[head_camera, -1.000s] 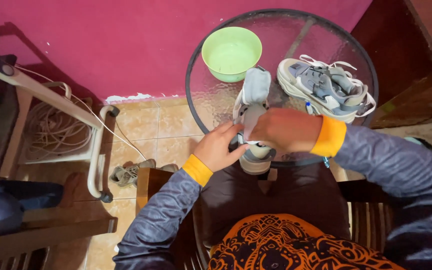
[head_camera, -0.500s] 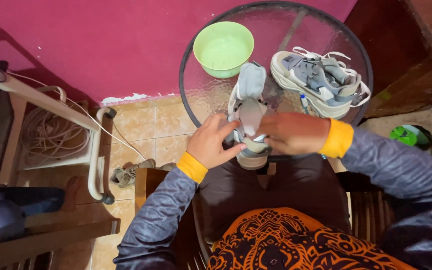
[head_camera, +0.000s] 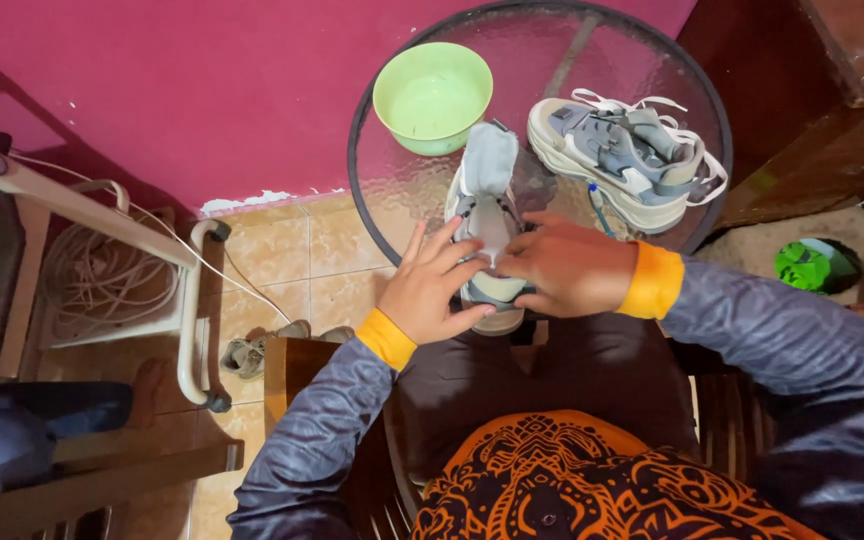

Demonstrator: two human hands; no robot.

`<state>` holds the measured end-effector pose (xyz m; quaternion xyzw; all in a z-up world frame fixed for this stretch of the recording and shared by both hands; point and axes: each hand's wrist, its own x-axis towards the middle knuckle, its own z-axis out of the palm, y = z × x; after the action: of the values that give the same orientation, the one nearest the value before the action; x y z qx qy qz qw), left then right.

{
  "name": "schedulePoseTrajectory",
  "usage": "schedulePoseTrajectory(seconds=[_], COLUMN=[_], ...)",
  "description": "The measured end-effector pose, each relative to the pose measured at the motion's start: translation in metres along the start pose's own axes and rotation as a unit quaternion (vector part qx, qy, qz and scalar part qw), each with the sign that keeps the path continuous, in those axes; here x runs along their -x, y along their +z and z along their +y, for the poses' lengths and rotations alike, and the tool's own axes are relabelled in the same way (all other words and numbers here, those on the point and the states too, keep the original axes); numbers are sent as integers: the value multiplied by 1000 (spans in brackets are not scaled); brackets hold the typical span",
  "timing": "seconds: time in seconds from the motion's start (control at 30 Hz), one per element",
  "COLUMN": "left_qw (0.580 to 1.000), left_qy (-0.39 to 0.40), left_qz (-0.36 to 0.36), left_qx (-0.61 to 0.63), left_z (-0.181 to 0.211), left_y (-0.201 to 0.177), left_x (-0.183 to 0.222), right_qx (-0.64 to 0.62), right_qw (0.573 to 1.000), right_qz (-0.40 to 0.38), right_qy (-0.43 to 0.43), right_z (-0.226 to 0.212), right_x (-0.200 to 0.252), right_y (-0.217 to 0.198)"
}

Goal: Cleaning shoe insoles using a toothbrush and a bowl of water at a table.

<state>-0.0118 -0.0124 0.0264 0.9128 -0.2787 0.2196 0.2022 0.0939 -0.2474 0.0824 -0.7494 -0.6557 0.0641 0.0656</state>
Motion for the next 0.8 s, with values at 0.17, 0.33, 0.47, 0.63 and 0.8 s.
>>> schedulePoseTrajectory(seconds=[0.17,0.33,0.47,0.63,0.8], left_qw=[1000,1000,1000,1000,1000], left_qy=[19,24,25,25,24], left_qz=[0,2,4,8,5], left_qx=[0,14,18,4,10], left_z=[-1,-6,-9,-14,-10], left_y=[0,0,4,4,3], left_x=[0,1,2,3,3], right_qx=[12,14,41,47,-27], right_qw=[1000,1000,998,995,998], right_qz=[-23,-20,14,25,-4], right_qy=[16,-19,-54,-85,-61], right_z=[19,27,21,29,43], right_x=[-14,-18,-21,-30,-36], right_y=[45,49,41,44,66])
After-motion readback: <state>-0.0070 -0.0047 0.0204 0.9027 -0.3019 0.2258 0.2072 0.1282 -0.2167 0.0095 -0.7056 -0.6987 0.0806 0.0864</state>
